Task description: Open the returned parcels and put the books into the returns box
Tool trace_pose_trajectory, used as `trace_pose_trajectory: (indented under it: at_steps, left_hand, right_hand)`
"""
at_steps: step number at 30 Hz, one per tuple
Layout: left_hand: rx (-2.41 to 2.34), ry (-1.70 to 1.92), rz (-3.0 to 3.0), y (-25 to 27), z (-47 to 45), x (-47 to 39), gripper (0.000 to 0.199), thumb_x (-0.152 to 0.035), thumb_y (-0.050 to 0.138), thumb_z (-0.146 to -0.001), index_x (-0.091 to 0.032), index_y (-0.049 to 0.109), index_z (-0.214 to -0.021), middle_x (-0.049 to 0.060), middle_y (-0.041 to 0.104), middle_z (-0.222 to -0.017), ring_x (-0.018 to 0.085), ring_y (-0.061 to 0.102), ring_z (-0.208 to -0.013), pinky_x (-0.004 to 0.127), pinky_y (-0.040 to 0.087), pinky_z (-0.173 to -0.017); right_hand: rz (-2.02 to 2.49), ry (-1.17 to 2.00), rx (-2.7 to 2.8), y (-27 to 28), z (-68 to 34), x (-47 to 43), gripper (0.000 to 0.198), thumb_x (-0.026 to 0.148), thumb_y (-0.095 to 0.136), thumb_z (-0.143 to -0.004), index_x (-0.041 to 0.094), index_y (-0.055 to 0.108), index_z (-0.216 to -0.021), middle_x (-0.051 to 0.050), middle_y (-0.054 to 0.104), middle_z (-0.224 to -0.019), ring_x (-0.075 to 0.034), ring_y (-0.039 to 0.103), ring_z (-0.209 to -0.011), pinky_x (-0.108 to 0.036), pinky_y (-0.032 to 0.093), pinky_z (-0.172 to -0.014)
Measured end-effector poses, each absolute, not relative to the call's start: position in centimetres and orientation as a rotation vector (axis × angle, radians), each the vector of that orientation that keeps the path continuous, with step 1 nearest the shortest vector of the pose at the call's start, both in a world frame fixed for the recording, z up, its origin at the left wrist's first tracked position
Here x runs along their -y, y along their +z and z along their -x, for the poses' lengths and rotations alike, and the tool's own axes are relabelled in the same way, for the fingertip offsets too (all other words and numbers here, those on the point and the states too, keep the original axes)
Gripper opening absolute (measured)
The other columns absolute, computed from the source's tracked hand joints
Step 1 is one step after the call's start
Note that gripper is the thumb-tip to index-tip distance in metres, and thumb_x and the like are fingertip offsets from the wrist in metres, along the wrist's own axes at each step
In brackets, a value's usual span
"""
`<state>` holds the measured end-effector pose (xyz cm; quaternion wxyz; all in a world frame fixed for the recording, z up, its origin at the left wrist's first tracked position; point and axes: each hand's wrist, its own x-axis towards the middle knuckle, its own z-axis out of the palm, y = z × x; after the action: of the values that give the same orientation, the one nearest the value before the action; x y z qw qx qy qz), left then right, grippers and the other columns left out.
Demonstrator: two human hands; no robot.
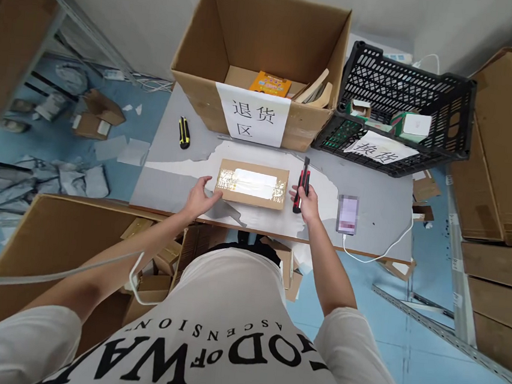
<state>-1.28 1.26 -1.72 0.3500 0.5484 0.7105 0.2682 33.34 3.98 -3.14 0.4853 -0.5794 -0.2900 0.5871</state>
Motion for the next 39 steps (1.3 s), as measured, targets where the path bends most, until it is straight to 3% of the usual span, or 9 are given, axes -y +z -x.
trace_pose_trajectory:
  at_steps: [2, 4, 6, 9, 15, 27, 39]
  left_hand:
    - [-1.728, 0.616, -1.716, -0.6, 0.7, -2.7, 0.083, -0.045, 0.072, -0.068, -0.019, 0.042, -0.140, 0.017, 0.033, -0.152, 0.038, 0.029, -0.142, 0.050, 0.028, -0.113]
    - [-1.573, 0.476, -1.956, 0.2, -0.4, -4.2, 0.096, -0.053, 0.075, -0.062, -0.019, 0.037, -0.144, 0.017, 0.016, -0.159, 0.042, 0.011, -0.146, 0.058, 0.012, -0.116]
    - [-1.468, 0.322, -2.106, 0.4, -1.5, -5.4, 0.114, -0.063, 0.078, -0.052, -0.018, 0.034, -0.146, 0.019, 0.009, -0.160, 0.047, 0.002, -0.145, 0.064, 0.000, -0.112]
    - [-1.421, 0.183, -2.206, 0.2, -2.7, -6.3, 0.132, -0.072, 0.079, -0.040, -0.016, 0.030, -0.149, 0.021, 0.005, -0.160, 0.050, -0.004, -0.143, 0.065, -0.008, -0.110]
    - [-1.440, 0.138, -2.239, -0.2, -3.1, -6.0, 0.134, -0.076, 0.076, -0.041, -0.016, 0.026, -0.151, 0.022, 0.005, -0.160, 0.048, -0.002, -0.144, 0.064, -0.001, -0.111]
    - [-1.546, -0.156, -2.355, 0.6, -3.5, -5.9, 0.128, -0.085, 0.059, -0.055, -0.015, 0.017, -0.153, 0.019, 0.003, -0.161, 0.043, -0.002, -0.146, 0.062, 0.013, -0.112]
    - [-1.560, -0.067, -2.394, -0.2, -3.4, -5.9, 0.128, -0.085, 0.061, -0.053, -0.014, 0.021, -0.152, 0.020, 0.008, -0.160, 0.044, 0.003, -0.146, 0.059, 0.023, -0.110]
  right_hand:
    - [1.507, 1.416, 0.797, -2.8, -34.5, -1.5, 0.042, 0.050, 0.071, -0.074, 0.022, 0.058, -0.103, 0.001, 0.070, -0.084, -0.011, 0.065, -0.056, -0.024, 0.055, -0.051]
    - [1.569, 1.439, 0.870, -2.5, -35.3, 0.9, 0.057, 0.050, 0.069, -0.075, 0.025, 0.053, -0.123, 0.002, 0.069, -0.080, -0.010, 0.061, -0.047, -0.023, 0.052, -0.043]
    - [1.579, 1.474, 0.897, -2.4, -35.5, 2.5, 0.073, 0.048, 0.069, -0.076, 0.031, 0.040, -0.141, 0.003, 0.069, -0.081, -0.009, 0.058, -0.043, -0.023, 0.050, -0.039]
    - [1.542, 1.516, 0.871, -2.3, -35.0, 3.5, 0.078, 0.043, 0.070, -0.076, 0.034, 0.036, -0.146, 0.003, 0.070, -0.082, -0.008, 0.057, -0.042, -0.021, 0.049, -0.037]
    - [1.503, 1.564, 0.879, -2.3, -34.0, 3.1, 0.077, 0.041, 0.071, -0.077, 0.035, 0.038, -0.146, 0.003, 0.070, -0.082, -0.008, 0.057, -0.044, -0.021, 0.050, -0.038]
    - [1.676, 1.443, 1.053, -1.0, -33.4, 2.4, 0.076, 0.051, 0.055, -0.085, 0.035, 0.022, -0.152, 0.000, 0.061, -0.088, -0.007, 0.054, -0.047, -0.024, 0.052, -0.043]
    - [1.694, 1.577, 1.181, 0.0, -34.3, 1.9, 0.072, 0.044, 0.054, -0.086, 0.034, 0.025, -0.151, 0.002, 0.056, -0.079, -0.008, 0.053, -0.046, -0.023, 0.050, -0.041]
